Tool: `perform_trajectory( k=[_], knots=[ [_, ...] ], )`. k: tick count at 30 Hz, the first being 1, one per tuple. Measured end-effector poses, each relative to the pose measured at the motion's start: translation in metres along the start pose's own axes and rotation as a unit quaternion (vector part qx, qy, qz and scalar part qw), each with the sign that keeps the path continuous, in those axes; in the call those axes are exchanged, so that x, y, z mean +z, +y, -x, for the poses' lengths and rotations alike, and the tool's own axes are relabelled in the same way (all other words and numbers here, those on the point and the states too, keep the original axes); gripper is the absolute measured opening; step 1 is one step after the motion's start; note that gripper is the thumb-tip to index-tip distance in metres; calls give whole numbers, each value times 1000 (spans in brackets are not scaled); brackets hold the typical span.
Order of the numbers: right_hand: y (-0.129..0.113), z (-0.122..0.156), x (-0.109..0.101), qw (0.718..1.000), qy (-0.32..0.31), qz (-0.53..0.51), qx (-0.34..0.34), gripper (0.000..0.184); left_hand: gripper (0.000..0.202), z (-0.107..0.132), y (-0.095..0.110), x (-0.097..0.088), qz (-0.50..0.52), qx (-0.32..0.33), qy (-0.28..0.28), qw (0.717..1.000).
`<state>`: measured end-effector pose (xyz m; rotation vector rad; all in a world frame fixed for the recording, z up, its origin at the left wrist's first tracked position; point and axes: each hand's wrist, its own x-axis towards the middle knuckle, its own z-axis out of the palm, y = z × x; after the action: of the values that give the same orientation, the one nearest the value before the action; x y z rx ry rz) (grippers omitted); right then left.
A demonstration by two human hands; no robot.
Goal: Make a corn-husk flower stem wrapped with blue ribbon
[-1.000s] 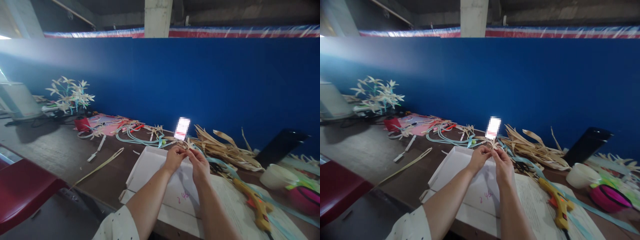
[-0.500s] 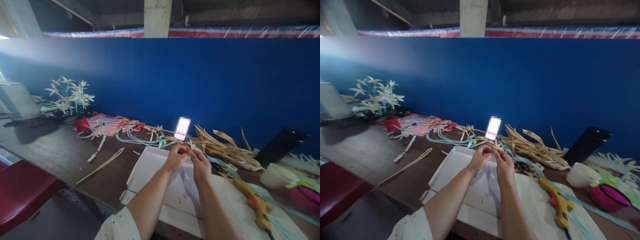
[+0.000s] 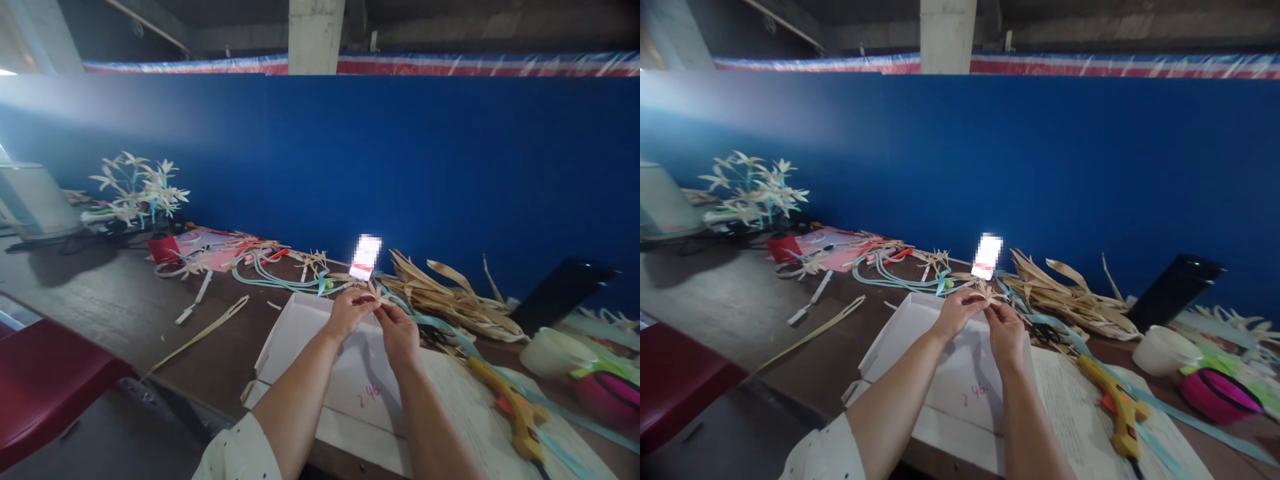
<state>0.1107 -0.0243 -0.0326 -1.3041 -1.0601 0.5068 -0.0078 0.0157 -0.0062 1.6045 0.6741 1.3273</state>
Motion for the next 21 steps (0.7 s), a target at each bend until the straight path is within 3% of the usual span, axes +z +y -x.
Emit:
perform_trajectory(
  k=[11,17,21],
  knots=[
    [4,-2,2,1000,25,-14,3,38,15,0,-1,1,-12,16,6,1000],
    [5,-2,-3,998,46,31,-5,26,23,1,-3,4,-7,23,-11,1000],
    [2,-1,-5,996,47,57,-49,19,25,2,-3,4,-5,34,-16,999]
  ],
)
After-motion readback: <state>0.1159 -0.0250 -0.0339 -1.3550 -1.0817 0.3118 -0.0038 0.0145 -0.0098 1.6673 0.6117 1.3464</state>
